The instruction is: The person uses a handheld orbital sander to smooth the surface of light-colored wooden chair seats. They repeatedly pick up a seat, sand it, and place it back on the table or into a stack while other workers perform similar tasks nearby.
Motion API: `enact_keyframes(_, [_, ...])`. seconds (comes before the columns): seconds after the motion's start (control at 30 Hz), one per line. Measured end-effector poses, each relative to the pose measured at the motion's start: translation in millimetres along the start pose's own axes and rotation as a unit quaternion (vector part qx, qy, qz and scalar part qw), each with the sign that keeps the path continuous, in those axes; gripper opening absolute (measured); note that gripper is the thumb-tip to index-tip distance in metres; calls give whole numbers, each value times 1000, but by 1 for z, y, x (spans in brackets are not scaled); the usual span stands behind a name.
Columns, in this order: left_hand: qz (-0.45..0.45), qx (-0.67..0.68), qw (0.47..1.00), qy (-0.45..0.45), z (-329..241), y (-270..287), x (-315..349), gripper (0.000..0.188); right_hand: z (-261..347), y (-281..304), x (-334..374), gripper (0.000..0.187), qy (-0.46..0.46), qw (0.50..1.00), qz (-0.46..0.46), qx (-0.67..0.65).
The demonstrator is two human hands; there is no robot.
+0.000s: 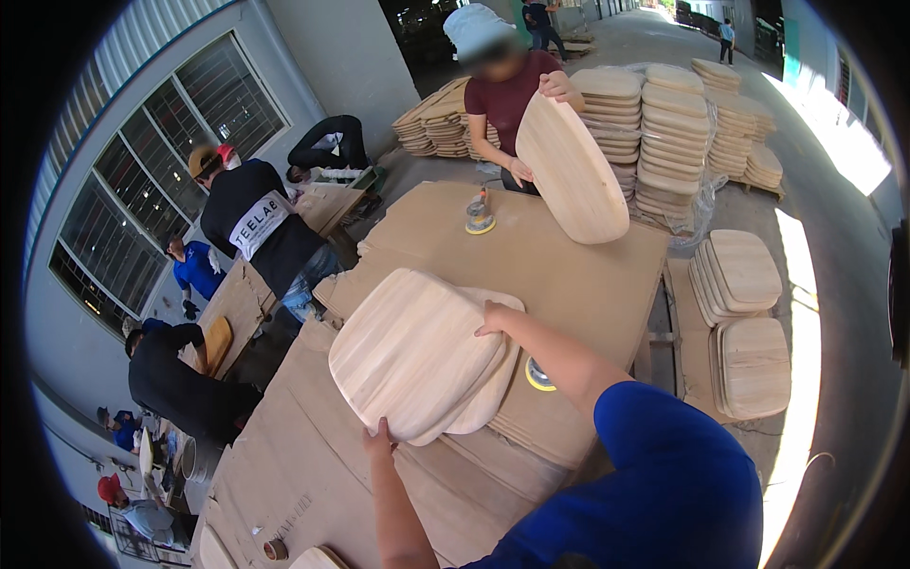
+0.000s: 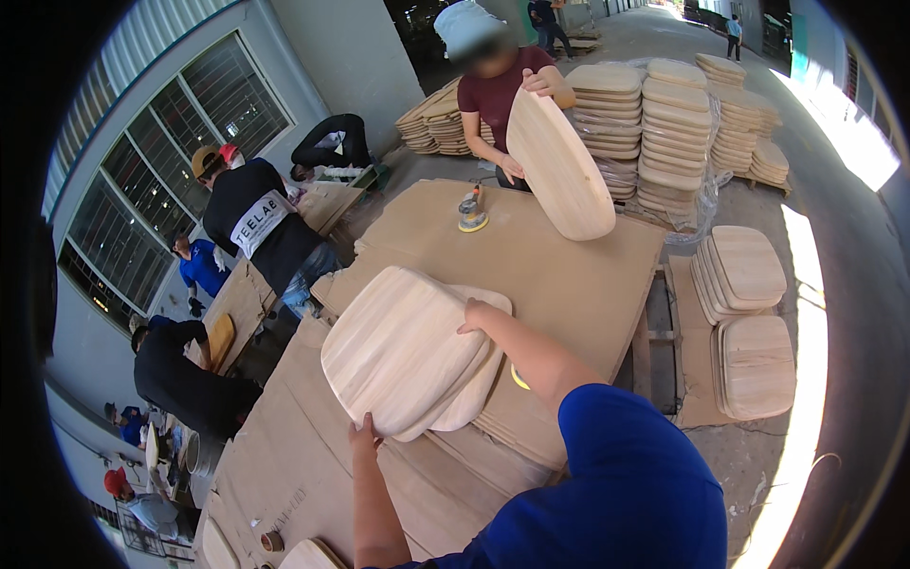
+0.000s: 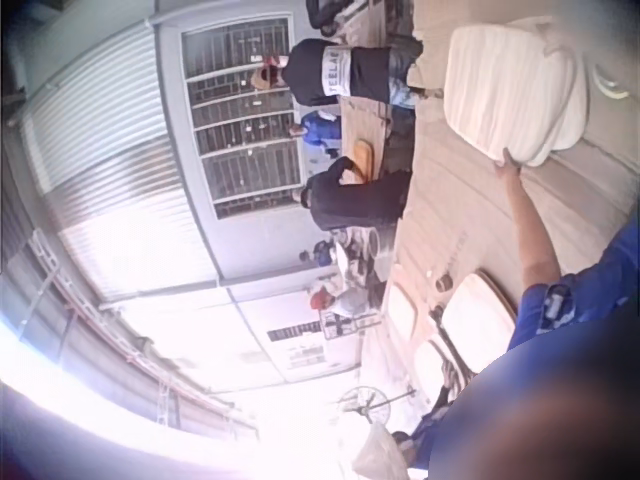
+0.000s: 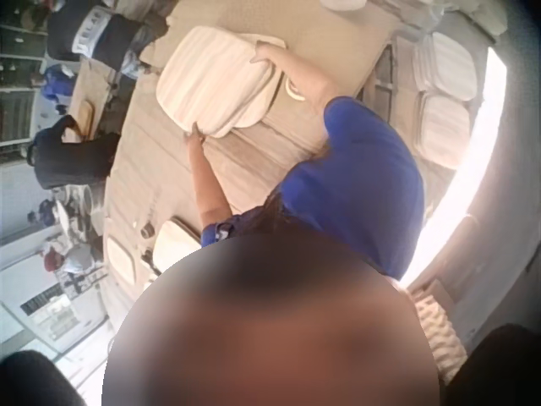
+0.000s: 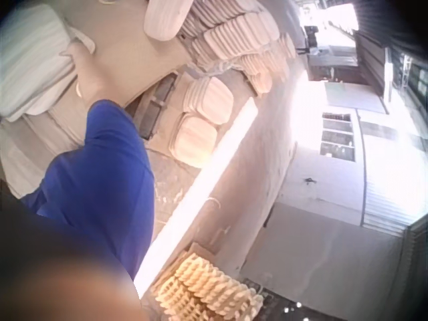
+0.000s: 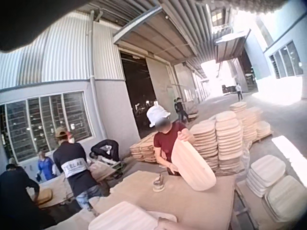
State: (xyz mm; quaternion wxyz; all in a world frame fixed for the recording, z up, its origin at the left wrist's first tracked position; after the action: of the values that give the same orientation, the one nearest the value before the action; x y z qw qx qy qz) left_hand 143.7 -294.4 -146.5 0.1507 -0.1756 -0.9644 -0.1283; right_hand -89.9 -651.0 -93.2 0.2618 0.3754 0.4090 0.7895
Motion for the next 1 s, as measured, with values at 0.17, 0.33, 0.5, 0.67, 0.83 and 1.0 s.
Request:
enact_keyframes(0.17, [53, 82, 995, 36, 4, 44, 11, 59, -2, -34, 96, 100, -7, 994, 5, -106])
enact_keyframes(0.33, [83, 144, 984, 62, 49, 99, 75, 57, -20, -63, 179, 95, 14, 980, 99, -173])
enact_keyframes(0.5, [70, 175, 974, 127, 105, 172, 173, 45, -21, -84, 203, 87, 12, 935, 269, -230])
enact_keyframes(0.67, [-129, 280, 945, 106, 140, 236, 207, 30, 51, -133, 192, 82, 68, 915, 282, -280])
enact_keyframes(0.83, [-300, 54, 947, -99, 88, 331, 220, 31, 127, -220, 222, 85, 60, 882, 359, -299])
enact_keyframes(1.0, [-317, -81, 900, -288, -22, 392, 286, 34, 184, -315, 258, 73, 46, 741, 554, -376])
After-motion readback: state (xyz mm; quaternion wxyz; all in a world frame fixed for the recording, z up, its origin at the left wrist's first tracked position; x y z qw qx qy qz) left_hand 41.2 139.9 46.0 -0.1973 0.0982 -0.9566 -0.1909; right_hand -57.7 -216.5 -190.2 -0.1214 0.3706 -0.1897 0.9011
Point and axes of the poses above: each hand's wrist, its own x-axis away from the middle knuckle, its own y-axis out of the back of the hand, z = x × y, the point moved 1 cm from there along -x, towards the middle knuckle, and after that the axes turned 11 degrees about x, right-handed, at the moved point
